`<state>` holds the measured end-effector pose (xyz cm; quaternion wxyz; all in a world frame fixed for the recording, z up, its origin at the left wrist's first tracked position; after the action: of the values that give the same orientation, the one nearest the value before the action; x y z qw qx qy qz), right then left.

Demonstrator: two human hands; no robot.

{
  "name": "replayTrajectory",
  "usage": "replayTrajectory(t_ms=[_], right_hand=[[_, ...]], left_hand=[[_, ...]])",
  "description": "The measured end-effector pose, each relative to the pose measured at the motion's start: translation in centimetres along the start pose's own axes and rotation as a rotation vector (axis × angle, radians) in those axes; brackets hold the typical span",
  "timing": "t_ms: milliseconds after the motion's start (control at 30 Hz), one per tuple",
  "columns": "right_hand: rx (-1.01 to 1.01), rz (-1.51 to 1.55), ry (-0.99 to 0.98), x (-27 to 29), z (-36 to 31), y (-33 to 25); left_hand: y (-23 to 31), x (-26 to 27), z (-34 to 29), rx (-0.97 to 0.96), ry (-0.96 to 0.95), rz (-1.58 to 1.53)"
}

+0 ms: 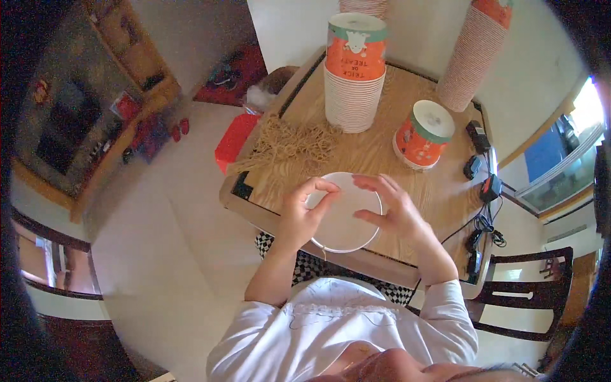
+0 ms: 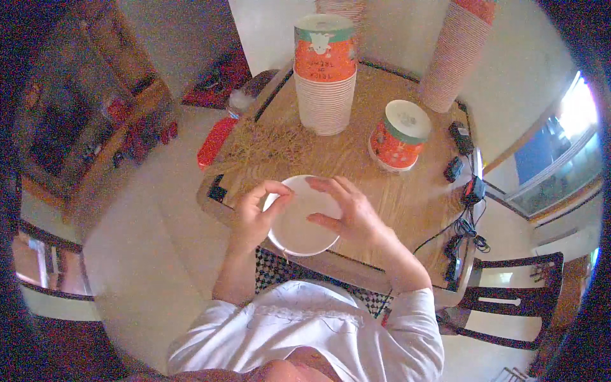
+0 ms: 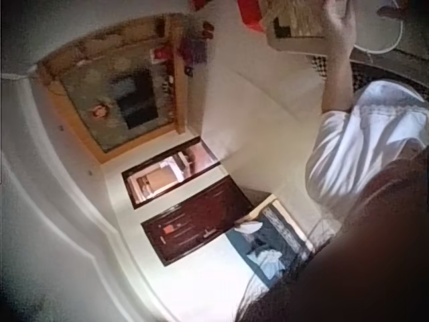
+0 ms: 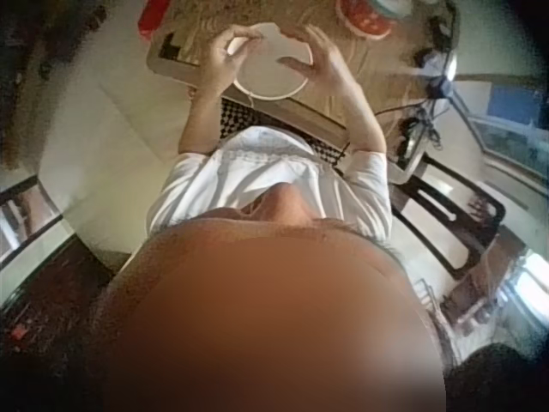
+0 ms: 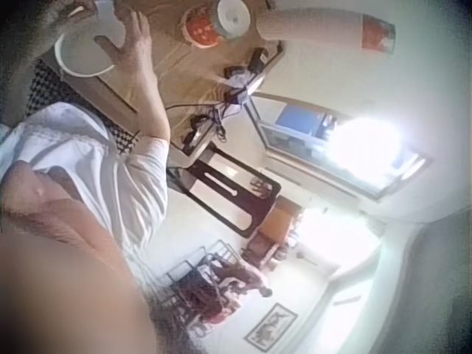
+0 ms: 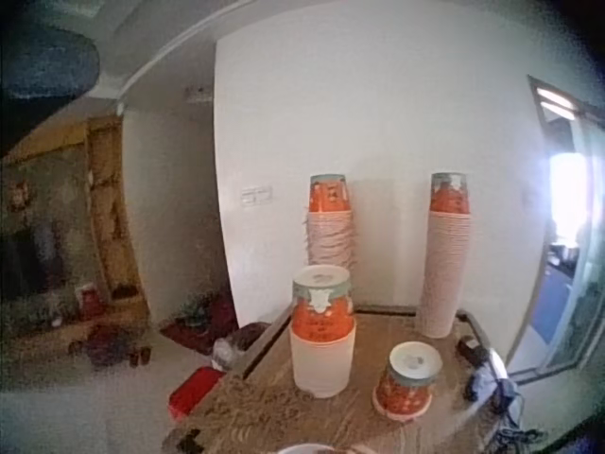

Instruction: Organizing rubber bands and preparing containers for packaging at a table.

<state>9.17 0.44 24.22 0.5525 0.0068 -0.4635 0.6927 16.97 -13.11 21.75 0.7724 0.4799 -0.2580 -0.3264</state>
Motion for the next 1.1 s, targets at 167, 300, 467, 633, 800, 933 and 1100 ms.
replayTrajectory(t_ms=[167, 300, 467, 633, 800, 933, 1100], right_hand=[[-0.220, 0.257, -0.012, -2.3, -0.4, 2.9], [-0.041, -0.090, 0.093, -0.7, 0.2, 4.9], [-0.267, 0.090, -0.124, -2.5, -1.5, 7.2], [-0.231, 0.112, -0.130, -2.1, -1.6, 5.3], [-0.159, 0.042, 0.018, -0.6, -0.9, 4.6], [-0.055, -0.028, 0.113, 0.4, -0.3, 3.6], [-0.026, -0.003, 0.083, 0.6, -0.6, 4.4]], left_hand=[[-0.8, -1.0, -0.3, 0.107, -0.002, -0.129], [-1.9, -0.3, -0.4, 0.012, 0.033, 0.136], [-4.8, 0.7, -0.7, -0.233, 0.040, 0.556], [-8.8, 0.0, 1.6, -0.031, -0.065, 0.528], [-2.8, -5.1, 1.4, 0.013, -0.236, 0.076], [-1.9, -7.4, 1.0, 0.130, -0.399, 0.167], [-4.7, -6.7, 1.0, 0.191, -0.350, 0.238]])
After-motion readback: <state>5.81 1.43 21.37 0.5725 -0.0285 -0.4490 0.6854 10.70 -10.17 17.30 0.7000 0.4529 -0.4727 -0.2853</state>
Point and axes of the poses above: each hand's wrist, its own z-axis towards the middle knuckle, its own x-axis out of the back of the hand, y = z × x, the point moved 9 cm from there along z, towards the middle knuckle, and after that the axes turned 11 degrees about y, right-handed, at the moved point
